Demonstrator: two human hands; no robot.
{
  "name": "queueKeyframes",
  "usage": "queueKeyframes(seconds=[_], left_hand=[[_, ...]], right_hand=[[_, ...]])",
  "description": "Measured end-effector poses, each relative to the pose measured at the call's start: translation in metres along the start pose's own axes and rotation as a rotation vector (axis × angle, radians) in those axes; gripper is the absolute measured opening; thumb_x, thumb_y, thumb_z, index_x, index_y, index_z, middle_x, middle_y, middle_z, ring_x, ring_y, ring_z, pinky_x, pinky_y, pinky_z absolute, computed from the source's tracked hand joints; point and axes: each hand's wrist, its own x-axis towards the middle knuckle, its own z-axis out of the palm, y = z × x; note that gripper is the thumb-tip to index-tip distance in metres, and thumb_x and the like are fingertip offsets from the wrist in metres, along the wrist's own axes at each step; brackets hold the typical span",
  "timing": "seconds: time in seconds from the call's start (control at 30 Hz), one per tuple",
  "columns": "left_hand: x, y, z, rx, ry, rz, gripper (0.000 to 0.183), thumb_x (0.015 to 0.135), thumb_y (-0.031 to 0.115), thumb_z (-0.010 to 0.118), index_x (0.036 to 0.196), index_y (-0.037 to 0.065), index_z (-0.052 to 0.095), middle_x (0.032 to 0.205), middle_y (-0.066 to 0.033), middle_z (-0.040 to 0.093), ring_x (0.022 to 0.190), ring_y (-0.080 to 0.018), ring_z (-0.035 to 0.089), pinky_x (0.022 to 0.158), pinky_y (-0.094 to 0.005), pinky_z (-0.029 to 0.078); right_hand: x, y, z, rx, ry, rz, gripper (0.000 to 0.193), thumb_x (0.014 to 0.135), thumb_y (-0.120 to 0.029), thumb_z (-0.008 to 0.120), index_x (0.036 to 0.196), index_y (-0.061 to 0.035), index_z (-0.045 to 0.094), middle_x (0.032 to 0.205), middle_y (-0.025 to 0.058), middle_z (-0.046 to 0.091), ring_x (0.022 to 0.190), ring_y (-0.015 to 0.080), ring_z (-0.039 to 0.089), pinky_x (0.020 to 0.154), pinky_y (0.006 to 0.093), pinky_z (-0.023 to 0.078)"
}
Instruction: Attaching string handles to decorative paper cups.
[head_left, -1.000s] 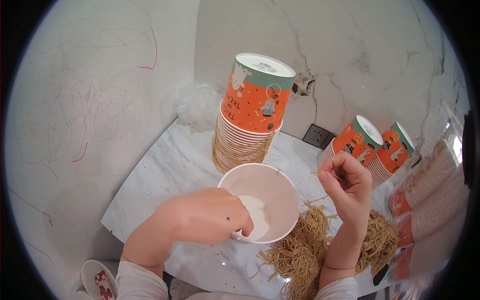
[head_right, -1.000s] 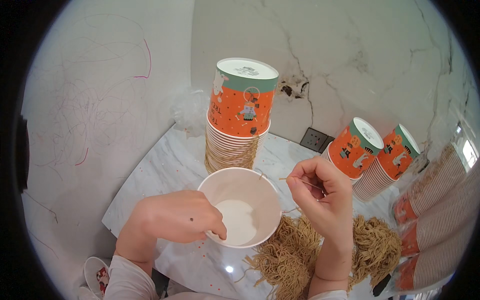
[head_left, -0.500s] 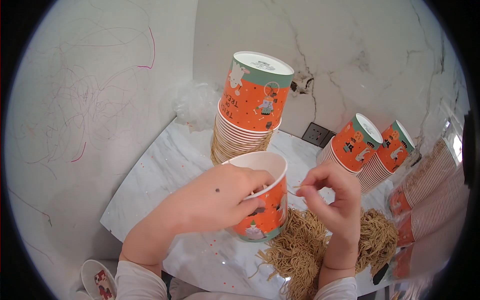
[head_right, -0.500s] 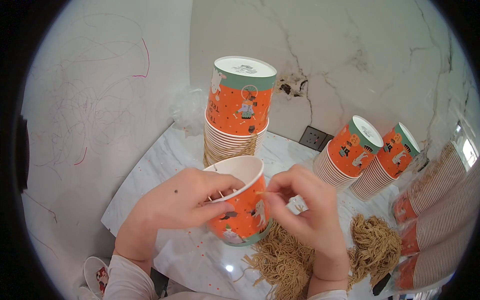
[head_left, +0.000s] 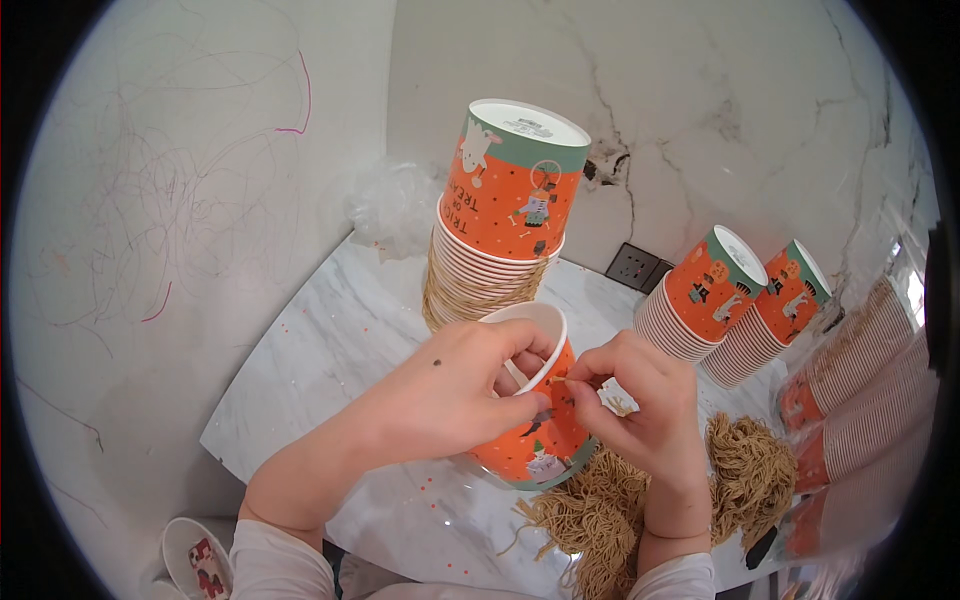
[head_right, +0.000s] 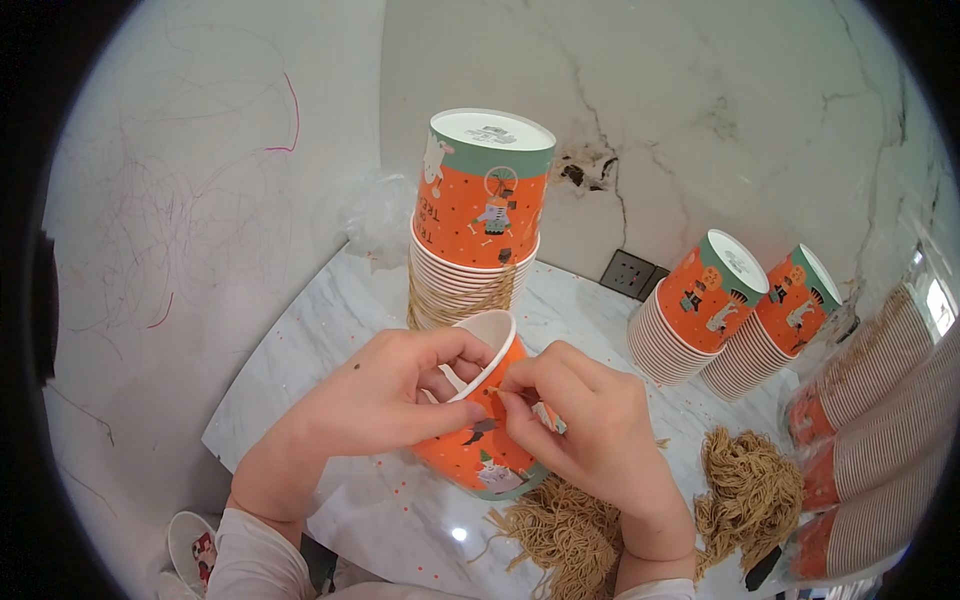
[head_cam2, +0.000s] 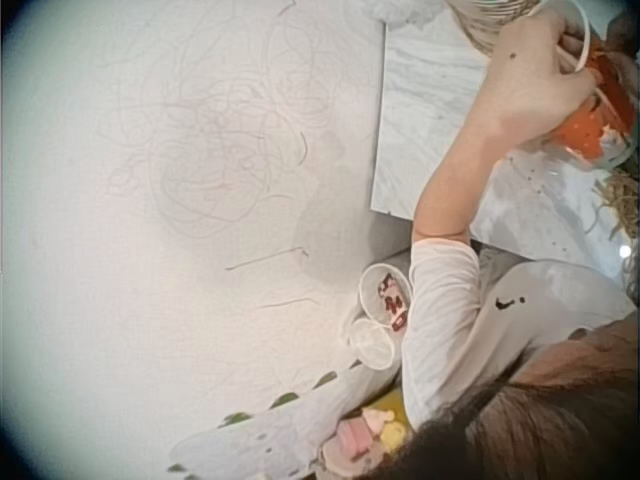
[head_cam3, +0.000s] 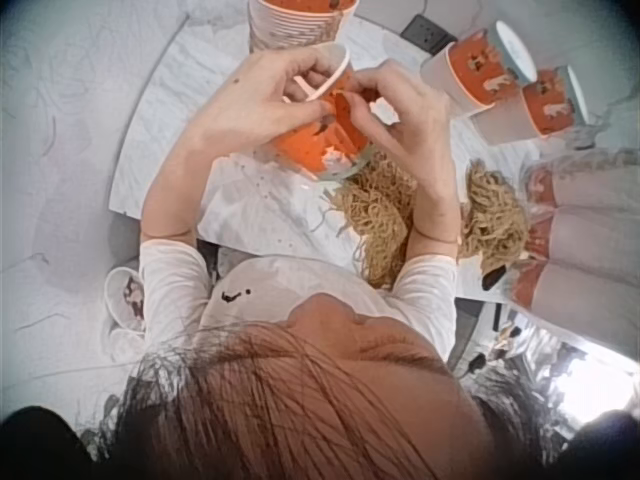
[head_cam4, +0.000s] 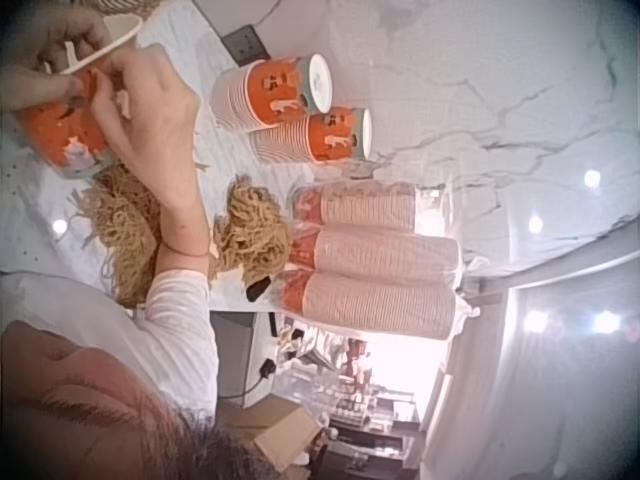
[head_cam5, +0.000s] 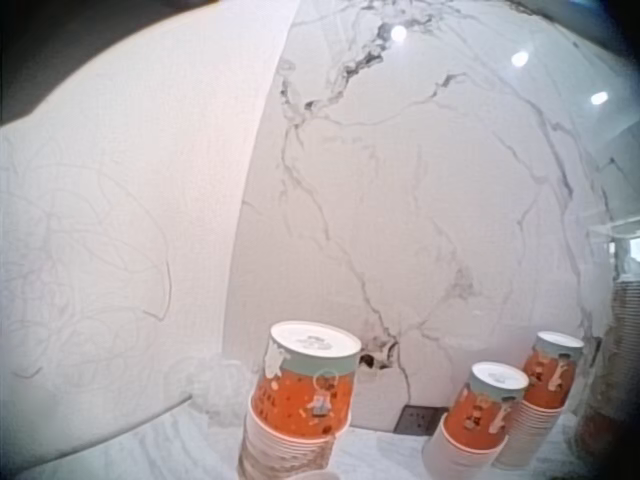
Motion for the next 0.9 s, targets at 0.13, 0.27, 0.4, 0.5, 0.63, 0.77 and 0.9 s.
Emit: queueKeyframes(seconds=[0.13,0.27,0.4,0.5,0.63,0.77,0.9], left_hand=[[0.0011,-0.0002,0.0006,-0.043,-0.015,-0.024,0.037,0.084,0.000,0.068,0.119,-0.005,0.059,0.104,-0.0077,0.066,0.081,-0.0122,0.070,0.071,-0.0256,0.056],[0.0014,-0.0018,0.0011,-0.022,-0.014,-0.024,0.037,0.083,0.000,0.069,0.119,-0.004,0.059,0.106,-0.0075,0.064,0.082,-0.0128,0.070,0.071,-0.0253,0.056],[0.0028,-0.0013,0.0018,-0.035,-0.020,-0.036,0.038,0.083,0.001,0.070,0.119,-0.004,0.059,0.107,-0.0073,0.063,0.082,-0.0134,0.070,0.071,-0.0252,0.056],[0.0033,-0.0007,0.0026,-0.035,-0.014,-0.050,0.038,0.083,0.000,0.070,0.119,-0.004,0.059,0.107,-0.0074,0.063,0.081,-0.0135,0.070,0.070,-0.0250,0.056],[0.0050,-0.0048,0.0026,-0.029,-0.014,-0.044,0.039,0.082,0.000,0.070,0.119,-0.005,0.059,0.108,-0.0078,0.063,0.081,-0.0135,0.070,0.069,-0.0246,0.055],[0.0056,-0.0056,0.0019,-0.040,-0.020,-0.047,0.040,0.082,0.000,0.070,0.120,-0.005,0.059,0.108,-0.0081,0.063,0.081,-0.0135,0.070,0.069,-0.0245,0.055],[0.0059,-0.0054,0.0024,-0.037,-0.018,-0.051,0.040,0.082,0.000,0.069,0.121,-0.005,0.058,0.109,-0.0086,0.063,0.081,-0.0136,0.071,0.069,-0.0244,0.055]], right_hand=[[-0.0004,-0.0003,0.0002,-0.045,-0.022,-0.020,0.014,0.078,0.000,0.073,0.086,-0.0044,0.063,0.076,0.0059,0.061,0.063,0.0189,0.065,0.055,0.0297,0.050],[-0.0003,0.0003,0.0015,-0.079,-0.034,-0.038,0.015,0.078,-0.001,0.073,0.086,-0.0049,0.062,0.074,0.0053,0.059,0.062,0.0189,0.064,0.053,0.0304,0.049],[-0.0012,0.0023,0.0024,-0.116,-0.042,-0.048,0.016,0.077,-0.002,0.074,0.087,-0.0051,0.061,0.072,0.0048,0.057,0.060,0.0188,0.062,0.051,0.0312,0.048],[-0.0014,0.0029,0.0031,-0.126,-0.043,-0.058,0.017,0.077,-0.002,0.074,0.087,-0.0051,0.061,0.072,0.0048,0.056,0.060,0.0190,0.061,0.051,0.0314,0.047],[-0.0021,0.0042,0.0045,-0.136,-0.048,-0.062,0.017,0.076,-0.002,0.074,0.088,-0.0050,0.062,0.072,0.0049,0.057,0.061,0.0199,0.061,0.052,0.0317,0.048],[-0.0014,0.0029,0.0042,-0.129,-0.057,-0.059,0.018,0.076,-0.002,0.074,0.088,-0.0050,0.062,0.072,0.0052,0.057,0.061,0.0206,0.061,0.052,0.0324,0.048],[-0.0013,0.0030,0.0044,-0.129,-0.064,-0.052,0.018,0.076,-0.002,0.074,0.088,-0.0050,0.062,0.072,0.0056,0.057,0.061,0.0210,0.061,0.052,0.0331,0.048]])
